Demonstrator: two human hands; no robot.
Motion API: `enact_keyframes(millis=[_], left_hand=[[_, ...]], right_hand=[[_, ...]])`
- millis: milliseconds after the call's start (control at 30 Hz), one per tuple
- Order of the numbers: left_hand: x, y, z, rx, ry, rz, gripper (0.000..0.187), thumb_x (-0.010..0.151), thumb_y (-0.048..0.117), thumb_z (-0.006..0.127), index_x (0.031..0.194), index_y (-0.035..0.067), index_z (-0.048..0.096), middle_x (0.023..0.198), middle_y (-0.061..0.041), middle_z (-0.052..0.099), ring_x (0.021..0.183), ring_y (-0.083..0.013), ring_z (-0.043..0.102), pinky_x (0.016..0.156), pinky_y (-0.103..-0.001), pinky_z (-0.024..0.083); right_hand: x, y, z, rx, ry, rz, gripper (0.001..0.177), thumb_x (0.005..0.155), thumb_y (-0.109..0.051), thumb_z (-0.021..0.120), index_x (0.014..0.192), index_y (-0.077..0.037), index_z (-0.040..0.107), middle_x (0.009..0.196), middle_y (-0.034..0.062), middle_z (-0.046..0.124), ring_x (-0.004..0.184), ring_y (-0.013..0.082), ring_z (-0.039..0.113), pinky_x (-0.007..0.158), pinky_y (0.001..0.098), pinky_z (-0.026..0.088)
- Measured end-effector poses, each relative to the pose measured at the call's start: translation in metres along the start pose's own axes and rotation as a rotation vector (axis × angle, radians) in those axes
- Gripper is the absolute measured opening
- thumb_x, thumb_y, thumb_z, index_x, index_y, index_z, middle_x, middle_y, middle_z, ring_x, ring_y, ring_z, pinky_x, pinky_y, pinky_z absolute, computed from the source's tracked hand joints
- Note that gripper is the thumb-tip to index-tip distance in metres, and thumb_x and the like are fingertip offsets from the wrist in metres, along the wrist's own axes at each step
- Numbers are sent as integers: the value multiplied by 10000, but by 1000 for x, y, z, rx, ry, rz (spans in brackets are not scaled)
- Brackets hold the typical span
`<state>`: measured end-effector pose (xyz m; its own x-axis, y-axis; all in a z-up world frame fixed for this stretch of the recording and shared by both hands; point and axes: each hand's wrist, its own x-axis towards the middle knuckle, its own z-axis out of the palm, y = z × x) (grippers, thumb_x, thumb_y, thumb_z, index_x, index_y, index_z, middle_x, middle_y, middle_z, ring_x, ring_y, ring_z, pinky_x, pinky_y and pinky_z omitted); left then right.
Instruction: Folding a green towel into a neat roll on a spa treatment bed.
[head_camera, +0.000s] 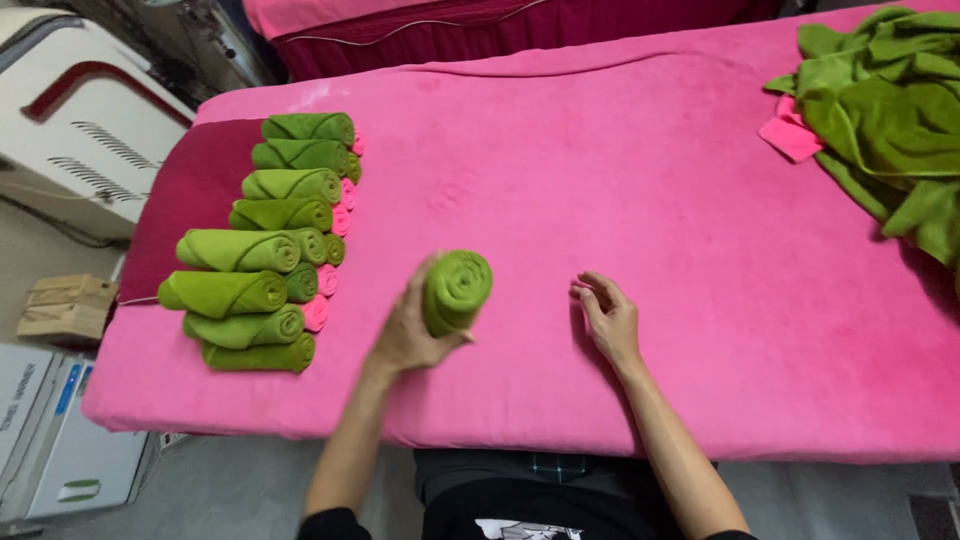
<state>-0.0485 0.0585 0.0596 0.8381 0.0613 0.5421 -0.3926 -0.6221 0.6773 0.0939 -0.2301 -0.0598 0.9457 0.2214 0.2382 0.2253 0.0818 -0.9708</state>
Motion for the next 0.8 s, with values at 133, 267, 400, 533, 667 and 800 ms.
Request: enact_keyframes(millis=[133,267,400,533,667,800], left_hand=[[53,0,-80,454,9,139,1098,649,420,967,1600,181,474,1323,-158,678,1180,-394,685,1067,-539,547],[104,-3,-161,807,-55,277,969,649,238,934,1543,125,579,1162,-141,715,1081,-363,720,967,-518,563],[115,-85,-210,1126,-280,-64,804,778,387,704,1555,249,550,1296,-119,684,1272,-344,644,1087,-524,407],[111,-154,-234,1189,-358,-314,789,739,350,623,1525,356,553,1366,-60,650,1362,-290,576,1131,-525,321],[103,-175,-237,1148,-334,-393,779,739,317,609,1515,374,565,1381,-57,644,1393,-280,545,1151,-531,302],[99,-183,-238,1144,-418,-539,751,768,292,575,1518,337,588,1451,-95,632,1423,-313,519,1183,-567,280]], right_hand=[[-2,-11,1,-54,-7,-7,313,1016,11,642,1328,25,663,1247,247,725,1063,361,750,962,463,596],[-3,-17,3,-53,-5,-7,319,1015,19,631,1332,23,662,1251,249,724,1064,361,747,969,463,594],[-3,-14,3,-76,-7,2,326,1016,18,625,1341,12,658,1244,225,728,1050,340,752,967,443,594],[-2,-11,2,-103,-2,3,333,1012,16,628,1342,-8,665,1236,209,737,1039,327,759,964,437,598],[-1,-6,1,-118,1,5,329,1010,6,635,1336,-13,673,1225,200,747,1031,319,765,964,430,602],[0,-3,0,-120,-11,12,320,1014,4,627,1329,-16,682,1206,186,756,1011,299,768,961,425,598]])
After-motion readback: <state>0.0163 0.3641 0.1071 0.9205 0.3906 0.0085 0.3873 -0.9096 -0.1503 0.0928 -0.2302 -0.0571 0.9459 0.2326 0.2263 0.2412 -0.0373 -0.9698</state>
